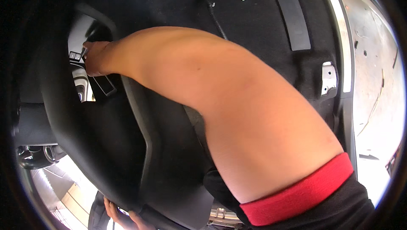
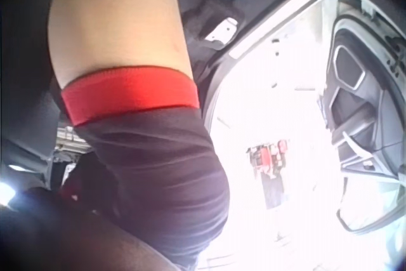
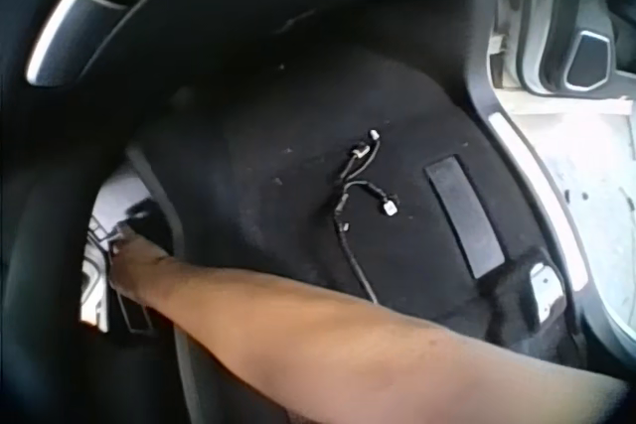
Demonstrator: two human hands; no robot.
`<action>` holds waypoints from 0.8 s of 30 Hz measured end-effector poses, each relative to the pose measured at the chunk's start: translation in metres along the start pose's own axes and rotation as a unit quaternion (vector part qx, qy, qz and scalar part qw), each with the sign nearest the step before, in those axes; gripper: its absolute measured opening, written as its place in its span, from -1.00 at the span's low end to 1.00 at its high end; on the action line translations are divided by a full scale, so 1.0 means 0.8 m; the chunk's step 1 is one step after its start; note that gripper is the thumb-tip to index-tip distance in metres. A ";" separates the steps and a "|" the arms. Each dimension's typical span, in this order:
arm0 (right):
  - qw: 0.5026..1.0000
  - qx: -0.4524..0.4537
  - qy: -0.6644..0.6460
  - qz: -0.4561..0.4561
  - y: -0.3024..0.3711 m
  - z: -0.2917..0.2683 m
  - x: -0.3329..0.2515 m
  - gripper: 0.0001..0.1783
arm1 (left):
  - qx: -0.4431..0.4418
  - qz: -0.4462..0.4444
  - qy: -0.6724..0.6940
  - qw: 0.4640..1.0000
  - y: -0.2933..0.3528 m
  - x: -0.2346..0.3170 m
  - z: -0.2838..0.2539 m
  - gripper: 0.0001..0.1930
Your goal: Installing a plastic storage bin and reassembling components within the center console of a car.
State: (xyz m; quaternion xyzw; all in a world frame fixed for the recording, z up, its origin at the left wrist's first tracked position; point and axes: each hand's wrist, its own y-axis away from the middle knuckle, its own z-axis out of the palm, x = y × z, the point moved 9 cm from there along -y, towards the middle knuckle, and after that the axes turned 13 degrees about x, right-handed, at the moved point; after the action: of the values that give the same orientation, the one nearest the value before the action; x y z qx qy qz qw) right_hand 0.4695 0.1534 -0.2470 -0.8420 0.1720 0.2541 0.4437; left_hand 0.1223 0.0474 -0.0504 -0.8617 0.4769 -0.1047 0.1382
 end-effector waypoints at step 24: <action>0.940 -0.309 0.139 0.045 0.082 -0.019 -0.078 -0.69 | 0.030 0.032 0.070 0.997 -0.006 -0.002 -0.014 -0.49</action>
State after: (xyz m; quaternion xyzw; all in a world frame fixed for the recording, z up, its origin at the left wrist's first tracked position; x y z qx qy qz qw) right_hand 0.3891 0.1088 -0.2466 -0.9559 0.1832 0.1949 0.1213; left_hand 0.1217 0.0499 -0.0380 -0.8323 0.5092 -0.1740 0.1333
